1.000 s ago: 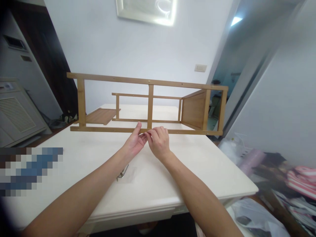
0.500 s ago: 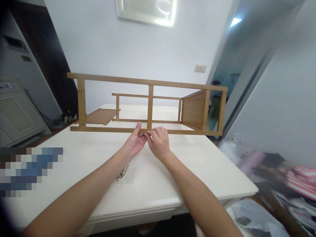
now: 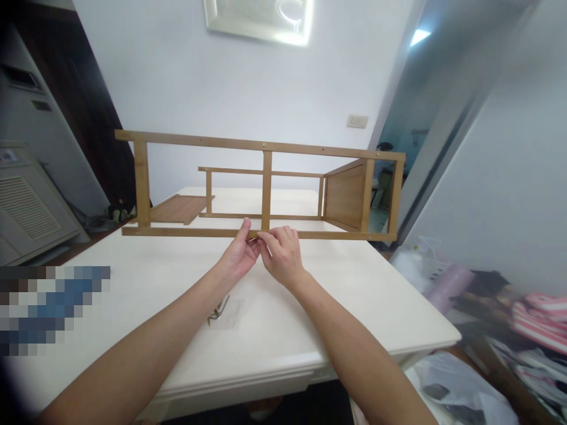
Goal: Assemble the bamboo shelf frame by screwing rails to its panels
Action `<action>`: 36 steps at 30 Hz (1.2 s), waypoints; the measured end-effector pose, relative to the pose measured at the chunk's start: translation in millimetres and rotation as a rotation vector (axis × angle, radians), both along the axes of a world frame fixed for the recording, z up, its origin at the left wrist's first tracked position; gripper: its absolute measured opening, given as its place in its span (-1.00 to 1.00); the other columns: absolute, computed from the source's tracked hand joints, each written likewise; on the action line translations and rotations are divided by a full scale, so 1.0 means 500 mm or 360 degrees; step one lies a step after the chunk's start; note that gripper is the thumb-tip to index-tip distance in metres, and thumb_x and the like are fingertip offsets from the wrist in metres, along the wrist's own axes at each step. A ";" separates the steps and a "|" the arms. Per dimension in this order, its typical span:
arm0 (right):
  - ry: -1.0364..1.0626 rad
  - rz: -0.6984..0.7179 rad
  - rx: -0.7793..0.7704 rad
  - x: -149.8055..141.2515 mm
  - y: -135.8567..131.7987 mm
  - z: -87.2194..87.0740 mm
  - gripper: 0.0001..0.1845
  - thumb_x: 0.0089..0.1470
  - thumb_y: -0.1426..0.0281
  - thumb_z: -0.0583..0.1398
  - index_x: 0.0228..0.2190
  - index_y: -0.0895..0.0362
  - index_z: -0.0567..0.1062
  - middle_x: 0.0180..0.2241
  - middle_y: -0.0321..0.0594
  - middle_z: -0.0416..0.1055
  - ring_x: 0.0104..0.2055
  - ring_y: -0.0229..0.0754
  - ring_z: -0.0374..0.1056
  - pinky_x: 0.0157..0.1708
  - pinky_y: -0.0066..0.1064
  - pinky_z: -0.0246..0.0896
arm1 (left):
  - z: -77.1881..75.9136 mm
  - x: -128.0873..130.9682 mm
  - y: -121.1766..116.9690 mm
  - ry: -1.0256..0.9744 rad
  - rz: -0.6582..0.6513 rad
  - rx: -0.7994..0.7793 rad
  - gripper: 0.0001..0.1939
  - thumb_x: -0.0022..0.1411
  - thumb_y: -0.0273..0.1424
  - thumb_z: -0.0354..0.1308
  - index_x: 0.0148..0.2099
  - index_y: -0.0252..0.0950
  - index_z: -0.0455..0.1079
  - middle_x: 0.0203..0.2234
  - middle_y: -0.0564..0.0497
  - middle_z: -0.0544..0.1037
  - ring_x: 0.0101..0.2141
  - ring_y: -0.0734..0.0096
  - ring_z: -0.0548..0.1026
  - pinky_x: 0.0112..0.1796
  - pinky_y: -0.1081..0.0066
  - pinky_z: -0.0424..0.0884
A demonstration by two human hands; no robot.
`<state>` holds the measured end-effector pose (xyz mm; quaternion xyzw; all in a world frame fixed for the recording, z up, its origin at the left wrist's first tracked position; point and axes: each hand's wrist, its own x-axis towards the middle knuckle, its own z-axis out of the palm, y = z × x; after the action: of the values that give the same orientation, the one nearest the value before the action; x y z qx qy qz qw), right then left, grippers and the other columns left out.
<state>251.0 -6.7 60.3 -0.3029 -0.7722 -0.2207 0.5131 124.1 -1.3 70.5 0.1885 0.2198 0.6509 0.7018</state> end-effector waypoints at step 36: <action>-0.0042 -0.0043 0.0085 0.004 0.011 -0.003 -0.94 0.20 0.41 0.17 -0.28 0.11 0.46 -0.38 -0.18 0.43 -0.31 -0.16 0.26 -0.29 -0.26 0.07 | 0.004 0.003 -0.001 -0.0039 0.0005 -0.0038 -0.69 0.18 -0.25 0.28 -0.23 -0.45 0.46 -0.44 -0.12 0.59 -0.42 0.44 0.56 -0.34 0.51 0.51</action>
<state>252.9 -1.0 58.9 -0.2964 -0.7686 -0.2521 0.5078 125.6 -1.9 72.7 0.1718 0.2191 0.6517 0.7055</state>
